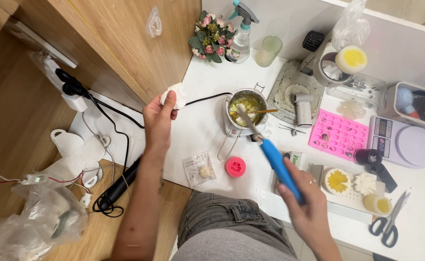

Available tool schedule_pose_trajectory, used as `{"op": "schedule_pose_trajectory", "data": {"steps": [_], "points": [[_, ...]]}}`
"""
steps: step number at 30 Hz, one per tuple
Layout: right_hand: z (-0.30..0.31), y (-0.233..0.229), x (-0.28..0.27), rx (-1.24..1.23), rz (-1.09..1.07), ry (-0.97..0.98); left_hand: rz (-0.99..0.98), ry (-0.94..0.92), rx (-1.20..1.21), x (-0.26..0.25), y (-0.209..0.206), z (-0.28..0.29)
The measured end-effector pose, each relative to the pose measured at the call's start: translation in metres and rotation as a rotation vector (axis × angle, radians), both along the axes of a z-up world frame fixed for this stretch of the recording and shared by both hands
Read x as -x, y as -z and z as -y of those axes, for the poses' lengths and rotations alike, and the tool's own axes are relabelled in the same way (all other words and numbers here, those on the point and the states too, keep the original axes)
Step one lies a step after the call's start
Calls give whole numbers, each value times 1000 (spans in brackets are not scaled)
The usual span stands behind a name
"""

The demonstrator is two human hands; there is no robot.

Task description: The recorder is preparing wax, scraping off excess, and measuring the temperature using a digital thermometer for candle making.

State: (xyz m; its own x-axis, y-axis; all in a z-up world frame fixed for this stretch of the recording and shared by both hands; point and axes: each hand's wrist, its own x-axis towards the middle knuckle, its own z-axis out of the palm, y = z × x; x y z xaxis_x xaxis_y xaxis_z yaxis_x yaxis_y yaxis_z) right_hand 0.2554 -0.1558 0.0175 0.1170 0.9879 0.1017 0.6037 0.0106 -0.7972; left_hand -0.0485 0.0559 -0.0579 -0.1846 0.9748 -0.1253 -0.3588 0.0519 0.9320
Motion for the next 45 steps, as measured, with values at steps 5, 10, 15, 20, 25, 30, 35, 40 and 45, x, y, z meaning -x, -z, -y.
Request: {"op": "schedule_pose_trajectory", "data": {"steps": [5, 10, 15, 20, 25, 30, 35, 40, 45], "points": [[-11, -3, -5, 254, -1240, 12, 43, 355, 6, -24, -11, 15], [-10, 4, -6, 304, -1674, -190, 175, 638, -11, -75, -14, 43], [-13, -5, 2, 337, -1404, -125, 281, 789, -151, -110, -32, 56], [-12, -6, 7, 376, -1194, 18, 193, 719, -146, -114, -48, 58], [-8, -3, 5, 394, -1102, 89, 151, 625, -134, -110, -31, 50], [0, 5, -13, 421, -1175, 26, 263, 91, 39, -55, 23, -7], [-17, -26, -2, 527, -1197, 50, 184, 44, -59, -2, -11, 2], [-22, 3, -3, 442, -1304, -91, 129, 40, 20, 11, -2, 24], [-37, 5, 6, 486, -1137, 42, -9, 302, 87, 1, -4, 46]]}}
